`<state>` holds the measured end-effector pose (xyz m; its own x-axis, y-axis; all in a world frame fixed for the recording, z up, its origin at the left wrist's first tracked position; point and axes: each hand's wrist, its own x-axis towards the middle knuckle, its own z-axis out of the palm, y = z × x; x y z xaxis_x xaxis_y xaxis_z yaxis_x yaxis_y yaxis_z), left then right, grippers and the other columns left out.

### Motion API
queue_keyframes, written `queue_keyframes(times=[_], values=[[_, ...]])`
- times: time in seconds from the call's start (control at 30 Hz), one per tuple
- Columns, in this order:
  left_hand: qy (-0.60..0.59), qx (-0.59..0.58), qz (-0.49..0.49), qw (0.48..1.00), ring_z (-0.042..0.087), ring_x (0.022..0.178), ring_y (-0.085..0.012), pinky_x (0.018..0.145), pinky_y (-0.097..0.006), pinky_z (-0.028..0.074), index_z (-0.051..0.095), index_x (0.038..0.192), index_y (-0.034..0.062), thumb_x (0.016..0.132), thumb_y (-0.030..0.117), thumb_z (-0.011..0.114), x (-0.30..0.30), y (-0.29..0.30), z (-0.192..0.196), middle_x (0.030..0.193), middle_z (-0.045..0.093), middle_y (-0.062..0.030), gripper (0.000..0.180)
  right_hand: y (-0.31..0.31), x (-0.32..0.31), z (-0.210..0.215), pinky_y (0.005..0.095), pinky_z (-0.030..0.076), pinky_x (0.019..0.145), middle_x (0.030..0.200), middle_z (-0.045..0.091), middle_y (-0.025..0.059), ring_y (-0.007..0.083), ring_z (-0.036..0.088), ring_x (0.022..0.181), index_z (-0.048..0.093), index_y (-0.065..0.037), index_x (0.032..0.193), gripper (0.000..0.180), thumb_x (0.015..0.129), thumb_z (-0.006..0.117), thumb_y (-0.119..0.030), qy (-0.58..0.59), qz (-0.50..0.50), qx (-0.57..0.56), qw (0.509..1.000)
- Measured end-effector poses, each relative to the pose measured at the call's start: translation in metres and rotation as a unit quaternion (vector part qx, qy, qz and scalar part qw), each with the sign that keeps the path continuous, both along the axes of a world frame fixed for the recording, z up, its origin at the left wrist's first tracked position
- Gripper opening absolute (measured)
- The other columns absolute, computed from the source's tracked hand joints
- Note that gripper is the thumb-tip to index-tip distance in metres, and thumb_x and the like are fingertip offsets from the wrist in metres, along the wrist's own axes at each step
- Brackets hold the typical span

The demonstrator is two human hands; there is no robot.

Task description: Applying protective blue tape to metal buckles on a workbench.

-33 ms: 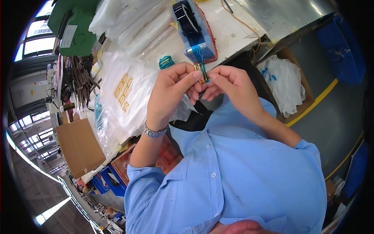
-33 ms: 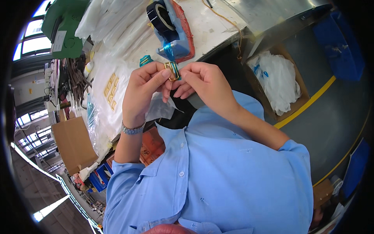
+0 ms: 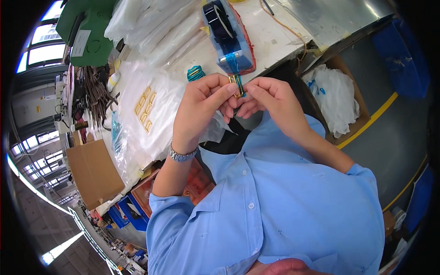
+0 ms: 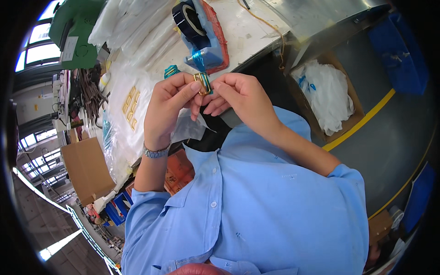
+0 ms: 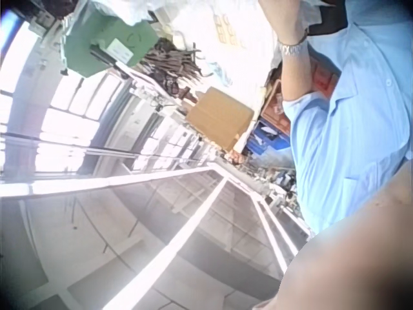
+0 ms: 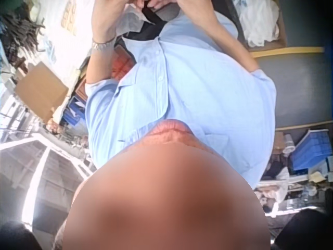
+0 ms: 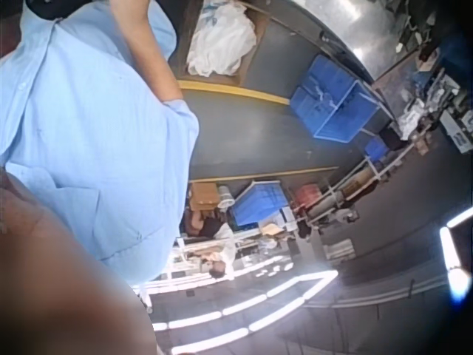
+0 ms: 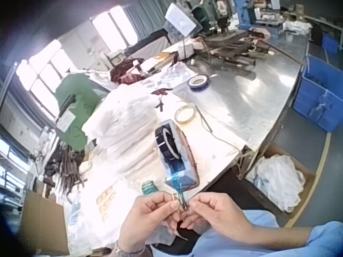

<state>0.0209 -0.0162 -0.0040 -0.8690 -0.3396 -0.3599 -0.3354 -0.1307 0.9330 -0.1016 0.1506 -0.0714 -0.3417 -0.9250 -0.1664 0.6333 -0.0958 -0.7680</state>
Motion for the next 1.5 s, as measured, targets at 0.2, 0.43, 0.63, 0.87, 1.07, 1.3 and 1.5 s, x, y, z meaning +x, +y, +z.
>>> queue_keyframes(times=[0.2, 0.43, 0.63, 0.87, 1.07, 1.3, 1.5], values=[[-0.015, 0.01, -0.016, 1.0, 0.063, 0.063, -0.0082, 0.053, -0.023, 0.05, 0.069, 0.102, -0.002, 0.107, 0.018, 0.066, -0.005, -0.005, 0.0, 0.08, 0.068, -0.0029, 0.021, -0.004, -0.002, -0.015, 0.0353, 0.065, 0.087, 0.106, 0.076, 0.0152, 0.0221, 0.078, 0.093, 0.067, 0.006, 0.118, 0.025, 0.109, 0.061, -0.017, -0.12, 0.026, 0.017, 0.992], [-0.021, 0.059, -0.007, 0.998, 0.056, 0.059, -0.0056, 0.05, -0.022, 0.044, 0.068, 0.098, -0.0004, 0.107, 0.02, 0.066, -0.005, -0.011, -0.004, 0.075, 0.063, 0.0004, 0.022, -0.005, -0.013, -0.032, 0.0375, 0.065, 0.088, 0.109, 0.077, 0.0151, 0.0208, 0.078, 0.093, 0.067, 0.004, 0.125, 0.029, 0.108, 0.063, -0.019, -0.248, 0.104, -0.009, 0.963], [-0.01, 0.077, -0.02, 0.997, 0.051, 0.054, -0.0046, 0.048, -0.022, 0.039, 0.067, 0.096, 0.0011, 0.107, 0.021, 0.066, -0.004, -0.013, -0.007, 0.068, 0.059, 0.002, 0.023, -0.006, -0.019, -0.018, 0.036, 0.065, 0.084, 0.103, 0.078, 0.0141, 0.019, 0.077, 0.085, 0.07, 0.003, 0.12, 0.028, 0.106, 0.065, -0.021, -0.164, 0.127, 0.016, 0.978], [0.038, 0.086, 0.098, 0.991, 0.053, 0.058, -0.0051, 0.052, -0.021, 0.042, 0.07, 0.103, 0.0008, 0.109, 0.024, 0.062, 0.01, -0.008, -0.036, 0.076, 0.063, 0.0017, 0.026, -0.003, -0.008, -0.008, 0.0303, 0.062, 0.07, 0.091, 0.076, 0.0076, 0.0117, 0.072, 0.071, 0.072, 0.0, 0.113, 0.024, 0.105, 0.065, -0.021, -0.164, 0.079, 0.044, 0.982], [0.105, 0.292, 0.115, 0.944, 0.062, 0.075, -0.0059, 0.063, -0.021, 0.048, 0.072, 0.124, 0.0019, 0.109, 0.025, 0.063, -0.001, 0.022, -0.059, 0.088, 0.068, 0.0011, 0.029, 0.001, -0.009, -0.008, 0.03, 0.063, 0.076, 0.093, 0.078, 0.0082, 0.0134, 0.075, 0.076, 0.074, 0.0, 0.11, 0.022, 0.105, 0.065, -0.02, -0.253, 0.089, 0.006, 0.963], [0.14, 0.434, 0.144, 0.878, 0.062, 0.077, -0.0099, 0.068, -0.025, 0.053, 0.066, 0.115, 0.0023, 0.105, 0.021, 0.065, -0.002, 0.029, -0.075, 0.1, 0.068, -0.0017, 0.021, 0.006, -0.001, 0.008, 0.0301, 0.063, 0.081, 0.097, 0.079, 0.0076, 0.0113, 0.075, 0.081, 0.074, 0.0, 0.113, 0.023, 0.106, 0.064, -0.019, -0.292, 0.063, 0.017, 0.954], [0.057, 0.512, 0.181, 0.838, 0.06, 0.071, -0.007, 0.055, -0.02, 0.046, 0.065, 0.114, 0.001, 0.106, 0.02, 0.062, 0.015, 0.045, -0.062, 0.097, 0.067, -0.0022, 0.021, 0.023, 0.016, 0.031, 0.0305, 0.063, 0.084, 0.098, 0.079, 0.0067, 0.0117, 0.075, 0.084, 0.073, -0.001, 0.114, 0.025, 0.108, 0.062, -0.022, -0.396, 0.042, 0.096, 0.912]])
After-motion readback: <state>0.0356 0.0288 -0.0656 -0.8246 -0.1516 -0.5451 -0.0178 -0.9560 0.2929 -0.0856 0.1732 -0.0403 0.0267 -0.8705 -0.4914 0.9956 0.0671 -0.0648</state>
